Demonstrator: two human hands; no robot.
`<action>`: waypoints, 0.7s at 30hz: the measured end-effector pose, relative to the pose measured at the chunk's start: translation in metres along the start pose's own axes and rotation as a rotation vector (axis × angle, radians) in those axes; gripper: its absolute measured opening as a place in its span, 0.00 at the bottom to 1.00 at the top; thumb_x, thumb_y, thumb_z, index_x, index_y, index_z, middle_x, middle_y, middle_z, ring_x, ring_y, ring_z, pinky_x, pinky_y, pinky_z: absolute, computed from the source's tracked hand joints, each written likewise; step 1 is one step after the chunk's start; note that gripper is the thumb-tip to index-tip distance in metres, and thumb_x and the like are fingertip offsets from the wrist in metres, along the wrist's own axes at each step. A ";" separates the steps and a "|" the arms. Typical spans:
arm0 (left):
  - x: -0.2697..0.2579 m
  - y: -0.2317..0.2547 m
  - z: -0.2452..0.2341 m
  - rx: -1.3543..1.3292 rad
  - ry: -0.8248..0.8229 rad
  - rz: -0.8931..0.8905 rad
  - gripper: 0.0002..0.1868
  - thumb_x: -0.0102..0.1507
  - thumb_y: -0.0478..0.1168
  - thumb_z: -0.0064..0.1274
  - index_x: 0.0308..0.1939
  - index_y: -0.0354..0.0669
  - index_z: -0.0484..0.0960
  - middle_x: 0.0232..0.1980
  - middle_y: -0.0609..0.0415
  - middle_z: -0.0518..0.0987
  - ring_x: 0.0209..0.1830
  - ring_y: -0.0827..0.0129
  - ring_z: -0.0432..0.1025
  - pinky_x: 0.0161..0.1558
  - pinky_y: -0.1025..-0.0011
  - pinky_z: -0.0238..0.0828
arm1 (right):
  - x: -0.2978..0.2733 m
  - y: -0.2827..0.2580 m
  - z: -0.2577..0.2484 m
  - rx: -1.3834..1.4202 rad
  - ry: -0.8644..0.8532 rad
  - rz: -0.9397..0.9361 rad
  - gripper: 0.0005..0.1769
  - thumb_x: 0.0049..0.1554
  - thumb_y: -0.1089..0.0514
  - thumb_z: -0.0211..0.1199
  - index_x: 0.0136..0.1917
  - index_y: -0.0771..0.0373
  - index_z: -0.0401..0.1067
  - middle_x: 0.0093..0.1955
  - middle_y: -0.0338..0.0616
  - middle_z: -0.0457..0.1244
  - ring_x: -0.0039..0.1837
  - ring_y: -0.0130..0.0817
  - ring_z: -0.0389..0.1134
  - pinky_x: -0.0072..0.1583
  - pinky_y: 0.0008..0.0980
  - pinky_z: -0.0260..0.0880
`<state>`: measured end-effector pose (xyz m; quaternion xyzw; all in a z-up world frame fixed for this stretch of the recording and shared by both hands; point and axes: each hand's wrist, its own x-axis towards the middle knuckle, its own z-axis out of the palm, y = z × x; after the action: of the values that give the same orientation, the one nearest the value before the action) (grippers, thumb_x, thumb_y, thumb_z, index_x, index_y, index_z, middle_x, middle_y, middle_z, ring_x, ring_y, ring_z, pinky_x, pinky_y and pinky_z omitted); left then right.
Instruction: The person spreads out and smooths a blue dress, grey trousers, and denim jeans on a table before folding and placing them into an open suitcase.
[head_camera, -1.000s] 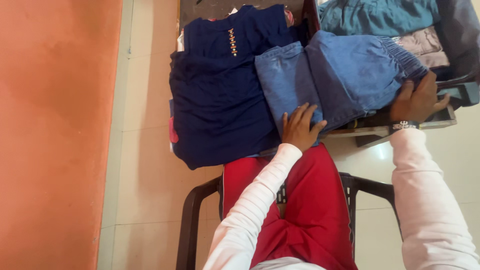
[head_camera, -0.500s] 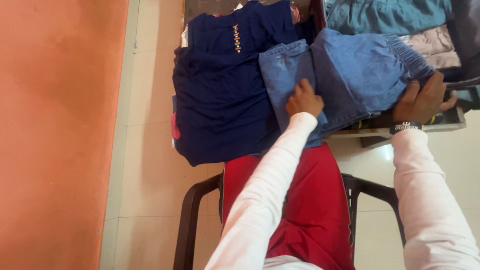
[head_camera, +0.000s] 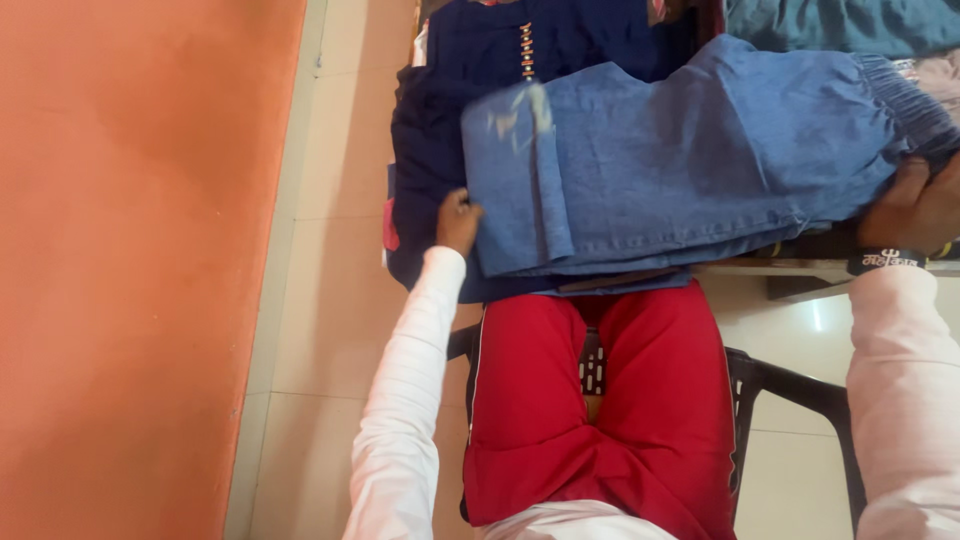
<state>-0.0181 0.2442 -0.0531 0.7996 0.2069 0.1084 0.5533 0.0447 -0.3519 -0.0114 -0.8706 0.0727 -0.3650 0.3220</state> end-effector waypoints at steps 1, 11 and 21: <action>-0.005 -0.004 0.002 0.047 -0.012 -0.020 0.32 0.54 0.36 0.60 0.63 0.34 0.72 0.50 0.42 0.83 0.49 0.60 0.79 0.52 0.68 0.74 | 0.000 0.002 0.003 -0.020 -0.023 -0.002 0.22 0.67 0.62 0.57 0.72 0.73 0.65 0.63 0.66 0.66 0.60 0.64 0.68 0.61 0.53 0.67; -0.097 0.120 0.075 0.766 -0.086 0.318 0.51 0.64 0.66 0.52 0.76 0.31 0.55 0.78 0.25 0.49 0.81 0.36 0.41 0.75 0.40 0.37 | -0.002 0.019 0.009 -0.017 -0.087 -0.002 0.16 0.75 0.57 0.55 0.68 0.71 0.69 0.61 0.63 0.68 0.58 0.59 0.71 0.58 0.49 0.70; -0.098 0.102 0.121 0.930 0.181 0.252 0.31 0.66 0.41 0.46 0.74 0.41 0.64 0.77 0.32 0.59 0.79 0.40 0.52 0.74 0.41 0.44 | -0.001 0.004 -0.001 0.037 -0.038 -0.112 0.20 0.68 0.64 0.54 0.70 0.77 0.68 0.62 0.64 0.68 0.60 0.57 0.71 0.60 0.47 0.70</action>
<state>-0.0348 0.0673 0.0030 0.9681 0.1823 0.1396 0.1002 0.0433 -0.3554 -0.0140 -0.8739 0.0112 -0.3672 0.3184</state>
